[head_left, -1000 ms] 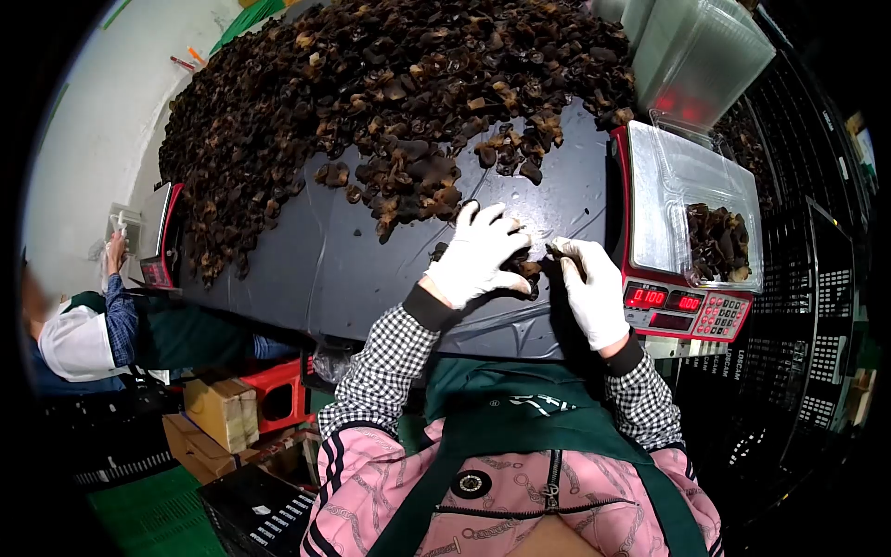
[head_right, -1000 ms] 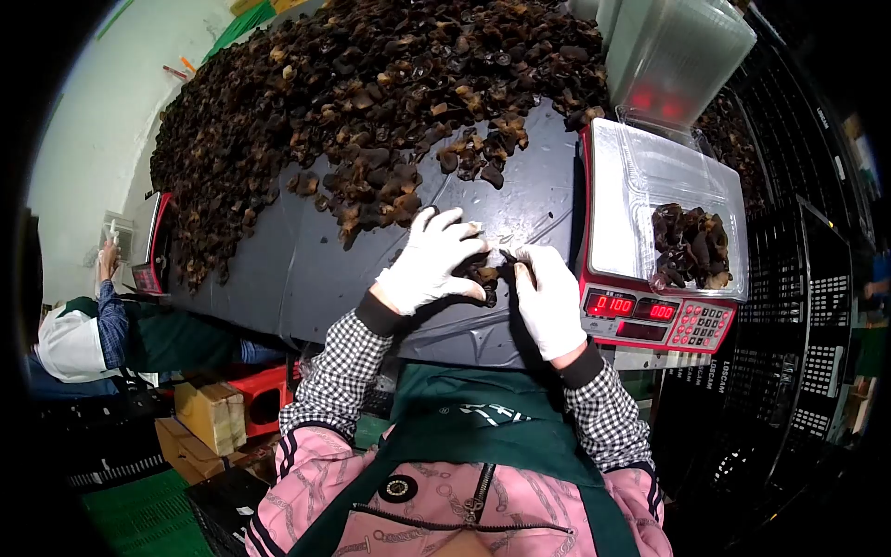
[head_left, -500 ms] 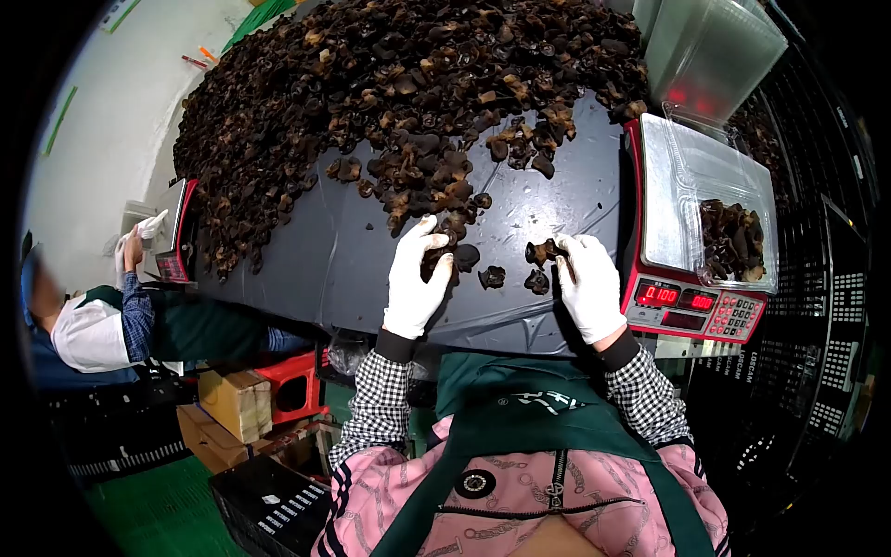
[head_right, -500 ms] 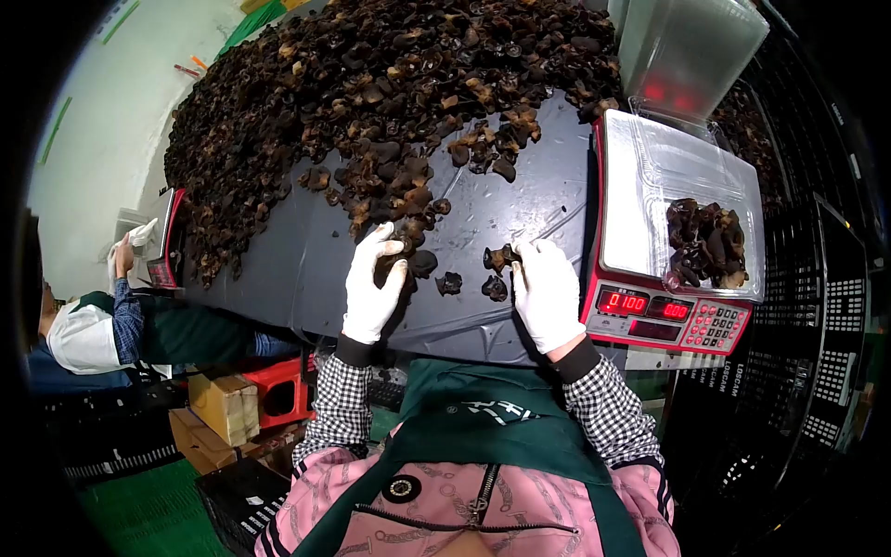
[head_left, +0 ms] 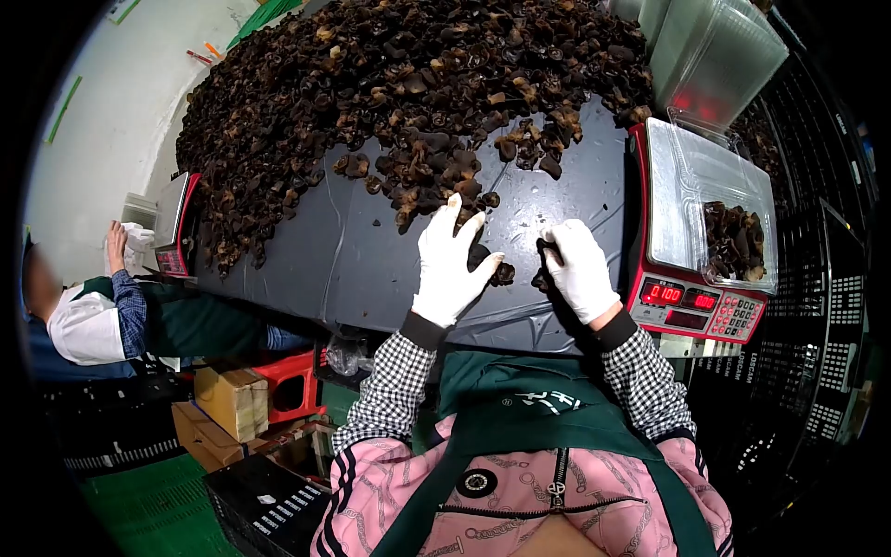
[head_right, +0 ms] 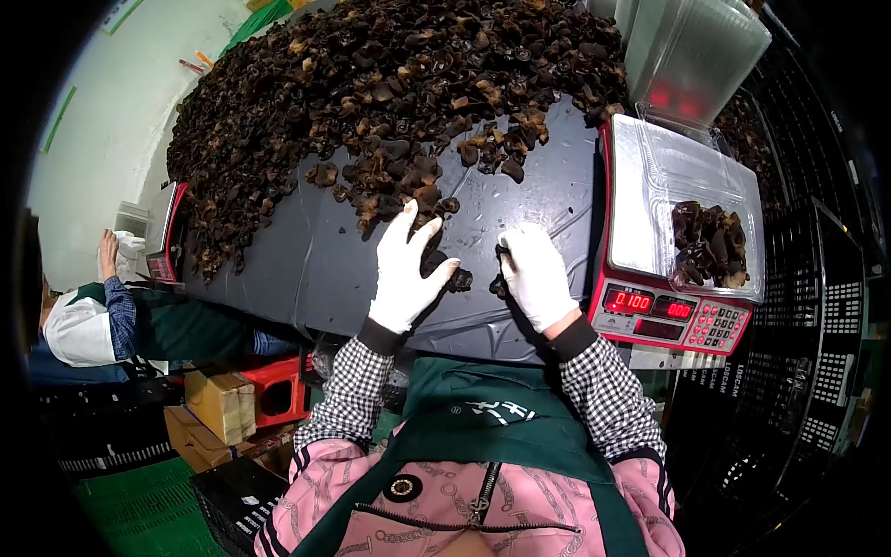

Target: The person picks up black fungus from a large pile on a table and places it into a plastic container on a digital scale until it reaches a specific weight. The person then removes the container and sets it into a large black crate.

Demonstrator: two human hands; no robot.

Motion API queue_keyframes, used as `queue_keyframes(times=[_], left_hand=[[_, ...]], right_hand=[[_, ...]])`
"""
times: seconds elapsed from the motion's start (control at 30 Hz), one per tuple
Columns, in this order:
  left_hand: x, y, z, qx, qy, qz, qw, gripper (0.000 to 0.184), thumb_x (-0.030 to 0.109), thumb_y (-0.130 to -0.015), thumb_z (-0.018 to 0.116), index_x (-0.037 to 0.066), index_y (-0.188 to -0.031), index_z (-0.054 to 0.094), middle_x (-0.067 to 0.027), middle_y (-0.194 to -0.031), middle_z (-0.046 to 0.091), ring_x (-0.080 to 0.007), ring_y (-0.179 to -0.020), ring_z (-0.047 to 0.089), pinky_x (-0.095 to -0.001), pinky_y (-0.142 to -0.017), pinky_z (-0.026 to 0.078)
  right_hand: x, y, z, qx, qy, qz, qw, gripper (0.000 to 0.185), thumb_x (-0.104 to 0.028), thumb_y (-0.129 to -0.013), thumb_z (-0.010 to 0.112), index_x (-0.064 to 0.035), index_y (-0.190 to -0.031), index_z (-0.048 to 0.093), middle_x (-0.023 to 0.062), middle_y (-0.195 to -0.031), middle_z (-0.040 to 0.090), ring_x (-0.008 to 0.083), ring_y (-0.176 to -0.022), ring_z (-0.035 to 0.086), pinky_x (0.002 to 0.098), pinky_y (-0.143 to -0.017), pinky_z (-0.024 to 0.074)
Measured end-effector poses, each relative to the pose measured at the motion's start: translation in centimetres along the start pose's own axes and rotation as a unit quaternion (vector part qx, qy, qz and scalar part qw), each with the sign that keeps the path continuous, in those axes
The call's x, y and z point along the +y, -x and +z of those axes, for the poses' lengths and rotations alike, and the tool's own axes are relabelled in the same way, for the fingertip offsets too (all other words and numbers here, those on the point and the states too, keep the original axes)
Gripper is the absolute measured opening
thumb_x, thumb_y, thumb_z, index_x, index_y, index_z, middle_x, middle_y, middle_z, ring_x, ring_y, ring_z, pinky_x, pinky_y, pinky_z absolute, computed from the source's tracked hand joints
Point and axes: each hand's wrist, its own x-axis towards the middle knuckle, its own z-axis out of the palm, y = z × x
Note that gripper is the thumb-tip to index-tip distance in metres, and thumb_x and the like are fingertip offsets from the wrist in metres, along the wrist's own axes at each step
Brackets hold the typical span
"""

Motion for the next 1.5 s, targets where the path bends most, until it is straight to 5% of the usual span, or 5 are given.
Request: queue_keyframes(times=[0.4, 0.77, 1.13, 1.37, 1.5], left_hand=[[-0.8, 1.5, -2.0, 0.008, -0.004, -0.027, 1.0, 0.077, 0.025, -0.076, 0.084, 0.012, -0.146, 0.057, -0.0236, -0.149, 0.049, -0.0392, -0.137, 0.046, -0.0471, -0.116, 0.037], [-0.5, 2.2, 0.4, 0.134, 0.001, 0.005, 0.991, 0.031, 0.001, -0.072, 0.08, 0.007, -0.101, 0.069, -0.0155, -0.121, 0.061, -0.0342, -0.117, 0.058, -0.043, -0.1, 0.049], [-1.2, 6.4, -1.5, 0.181, 0.029, -0.062, 0.981, 0.026, -0.002, -0.079, 0.075, 0.005, -0.099, 0.059, -0.0179, -0.129, 0.059, -0.0346, -0.121, 0.059, -0.0433, -0.1, 0.05], [-1.2, 5.7, -2.1, 0.133, 0.069, -0.096, 0.984, 0.048, 0.0, -0.077, 0.07, 0.004, -0.124, 0.061, -0.0142, -0.111, 0.061, -0.0334, -0.107, 0.057, -0.0428, -0.097, 0.046], [-1.4, 6.1, -2.4, 0.107, 0.003, -0.059, 0.992, 0.057, 0.0, -0.079, 0.066, 0.003, -0.135, 0.062, -0.013, -0.11, 0.06, -0.0315, -0.108, 0.056, -0.0429, -0.098, 0.046]], right_hand=[[-4.8, 1.6, -5.2, 0.032, -0.699, 0.38, 0.605, 0.031, -0.013, -0.094, 0.055, -0.0028, -0.123, 0.059, 0.0109, -0.103, 0.063, 0.0206, -0.086, 0.064, 0.0329, -0.071, 0.0532], [-4.1, 3.3, -2.7, -0.037, -0.04, 0.13, 0.99, 0.039, -0.02, -0.083, 0.082, -0.0075, -0.117, 0.068, 0.0113, -0.096, 0.071, 0.0274, -0.083, 0.072, 0.0338, -0.075, 0.0568], [-2.7, 3.7, -1.0, -0.026, -0.143, 0.119, 0.982, 0.01, -0.007, -0.089, 0.074, -0.0049, -0.096, 0.069, 0.0058, -0.084, 0.066, 0.0186, -0.071, 0.064, 0.0303, -0.064, 0.0508], [-4.2, 0.8, -2.9, -0.016, -0.618, 0.434, 0.655, 0.002, -0.007, -0.097, 0.058, -0.0054, -0.098, 0.059, 0.0075, -0.094, 0.07, 0.0122, -0.076, 0.067, 0.0221, -0.057, 0.0458], [-4.7, 0.3, -1.4, -0.105, -0.443, 0.38, 0.805, 0.002, -0.005, -0.094, 0.056, -0.0051, -0.095, 0.058, 0.0057, -0.093, 0.071, 0.0109, -0.075, 0.065, 0.023, -0.059, 0.0464]])
